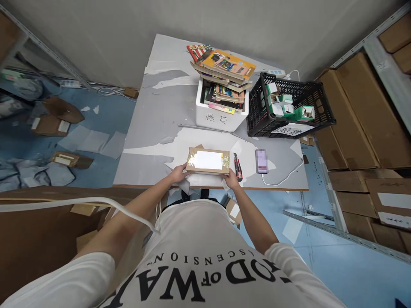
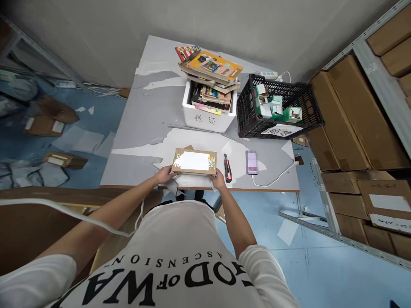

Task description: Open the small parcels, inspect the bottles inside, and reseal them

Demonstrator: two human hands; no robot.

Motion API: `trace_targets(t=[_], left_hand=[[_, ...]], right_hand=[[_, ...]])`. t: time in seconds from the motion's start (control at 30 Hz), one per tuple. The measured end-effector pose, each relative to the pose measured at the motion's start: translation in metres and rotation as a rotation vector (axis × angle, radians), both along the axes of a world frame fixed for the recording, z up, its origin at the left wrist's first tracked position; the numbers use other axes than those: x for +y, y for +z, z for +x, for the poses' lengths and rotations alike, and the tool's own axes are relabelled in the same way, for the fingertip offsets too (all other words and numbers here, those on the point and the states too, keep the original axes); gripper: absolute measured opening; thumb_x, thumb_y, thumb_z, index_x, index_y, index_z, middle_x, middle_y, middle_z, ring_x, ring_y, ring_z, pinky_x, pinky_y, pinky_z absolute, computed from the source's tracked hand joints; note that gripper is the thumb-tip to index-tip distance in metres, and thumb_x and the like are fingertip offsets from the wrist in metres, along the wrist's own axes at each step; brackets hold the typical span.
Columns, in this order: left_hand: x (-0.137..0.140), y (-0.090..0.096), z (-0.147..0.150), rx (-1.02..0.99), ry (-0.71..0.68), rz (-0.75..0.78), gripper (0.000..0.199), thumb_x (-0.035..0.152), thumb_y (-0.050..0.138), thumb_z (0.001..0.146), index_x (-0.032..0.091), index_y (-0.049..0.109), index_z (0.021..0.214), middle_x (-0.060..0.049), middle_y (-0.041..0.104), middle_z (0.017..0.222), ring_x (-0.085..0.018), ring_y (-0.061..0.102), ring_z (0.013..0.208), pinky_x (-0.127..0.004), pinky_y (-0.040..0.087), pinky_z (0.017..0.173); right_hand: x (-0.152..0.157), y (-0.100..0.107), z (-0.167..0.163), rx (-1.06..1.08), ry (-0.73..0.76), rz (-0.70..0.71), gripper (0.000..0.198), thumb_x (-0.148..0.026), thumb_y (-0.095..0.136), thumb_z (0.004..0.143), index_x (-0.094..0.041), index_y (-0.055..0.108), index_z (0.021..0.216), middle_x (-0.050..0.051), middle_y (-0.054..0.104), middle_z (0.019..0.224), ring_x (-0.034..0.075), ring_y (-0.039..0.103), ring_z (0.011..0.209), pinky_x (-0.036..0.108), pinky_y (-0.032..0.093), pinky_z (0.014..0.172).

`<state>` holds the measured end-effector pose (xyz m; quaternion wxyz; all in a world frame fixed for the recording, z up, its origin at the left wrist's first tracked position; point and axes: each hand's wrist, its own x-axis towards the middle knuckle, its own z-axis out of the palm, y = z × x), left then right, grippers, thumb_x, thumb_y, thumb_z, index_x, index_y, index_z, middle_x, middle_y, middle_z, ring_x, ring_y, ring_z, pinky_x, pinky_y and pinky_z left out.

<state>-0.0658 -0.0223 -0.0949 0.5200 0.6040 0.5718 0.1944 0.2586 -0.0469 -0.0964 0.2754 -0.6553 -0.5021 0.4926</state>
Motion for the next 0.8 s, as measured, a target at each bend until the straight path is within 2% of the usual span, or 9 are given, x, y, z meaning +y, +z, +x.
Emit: trace_targets(t=[0.07,0.2,0.27,0.37,0.47,0.53,0.63,0.8], left_hand=[[-0.004,0.006,0.002,0.015,-0.013,0.004,0.064,0.054,0.061,0.069,0.016,0.063,0.120,-0.010,0.069,0.115,-0.030,0.061,0.106,-0.039,0.047,0.092],[-0.013,0.027,0.004,0.052,0.097,0.049,0.065,0.060,0.046,0.081,0.013,0.062,0.123,-0.009,0.071,0.110,-0.024,0.063,0.097,-0.032,0.047,0.085],[-0.014,0.037,0.006,0.116,0.157,0.082,0.064,0.061,0.039,0.084,0.013,0.067,0.115,-0.008,0.072,0.103,-0.024,0.063,0.093,-0.030,0.047,0.080],[-0.010,0.045,0.012,0.275,0.176,0.073,0.063,0.064,0.035,0.086,0.014,0.074,0.093,-0.009,0.072,0.083,-0.025,0.063,0.083,-0.029,0.043,0.070],[-0.006,0.042,0.016,0.375,0.164,0.010,0.067,0.066,0.032,0.086,0.015,0.074,0.076,-0.010,0.068,0.069,-0.024,0.061,0.073,-0.029,0.039,0.062],[-0.006,0.036,0.018,0.393,0.174,-0.022,0.068,0.067,0.031,0.085,0.016,0.074,0.072,-0.010,0.068,0.067,-0.025,0.061,0.071,-0.029,0.038,0.061],[-0.007,0.028,0.018,0.376,0.207,-0.036,0.066,0.067,0.035,0.084,0.015,0.075,0.076,-0.011,0.069,0.071,-0.026,0.062,0.075,-0.029,0.038,0.062],[-0.009,0.021,0.017,0.340,0.241,-0.040,0.063,0.067,0.041,0.082,0.015,0.076,0.082,-0.013,0.072,0.080,-0.028,0.064,0.083,-0.031,0.042,0.069]], right_hand=[[0.001,0.006,-0.003,0.042,0.006,0.021,0.055,-0.028,0.058,0.072,-0.019,0.053,0.125,0.010,0.060,0.127,0.024,0.054,0.117,0.043,0.044,0.099],[0.001,0.027,-0.004,0.106,0.009,0.072,0.045,-0.046,0.055,0.079,-0.020,0.053,0.116,0.010,0.061,0.124,0.022,0.056,0.115,0.039,0.044,0.097],[0.003,0.037,-0.006,0.028,-0.026,0.049,0.043,-0.055,0.051,0.081,-0.020,0.054,0.106,0.010,0.065,0.114,0.022,0.059,0.106,0.037,0.046,0.092],[0.008,0.044,-0.011,-0.143,-0.065,-0.014,0.045,-0.064,0.044,0.082,-0.021,0.054,0.094,0.009,0.068,0.101,0.023,0.061,0.096,0.037,0.047,0.084],[0.012,0.040,-0.016,-0.227,-0.078,-0.083,0.047,-0.067,0.041,0.082,-0.022,0.053,0.087,0.008,0.068,0.094,0.023,0.061,0.090,0.035,0.046,0.080],[0.013,0.035,-0.019,-0.233,-0.085,-0.124,0.046,-0.068,0.042,0.080,-0.023,0.053,0.084,0.007,0.067,0.091,0.022,0.060,0.088,0.034,0.045,0.078],[0.011,0.027,-0.020,-0.229,-0.091,-0.151,0.047,-0.069,0.043,0.080,-0.023,0.053,0.086,0.008,0.067,0.092,0.023,0.060,0.087,0.033,0.045,0.077],[0.008,0.021,-0.020,-0.196,-0.105,-0.113,0.047,-0.067,0.044,0.080,-0.022,0.054,0.090,0.009,0.067,0.099,0.023,0.061,0.092,0.034,0.046,0.082]])
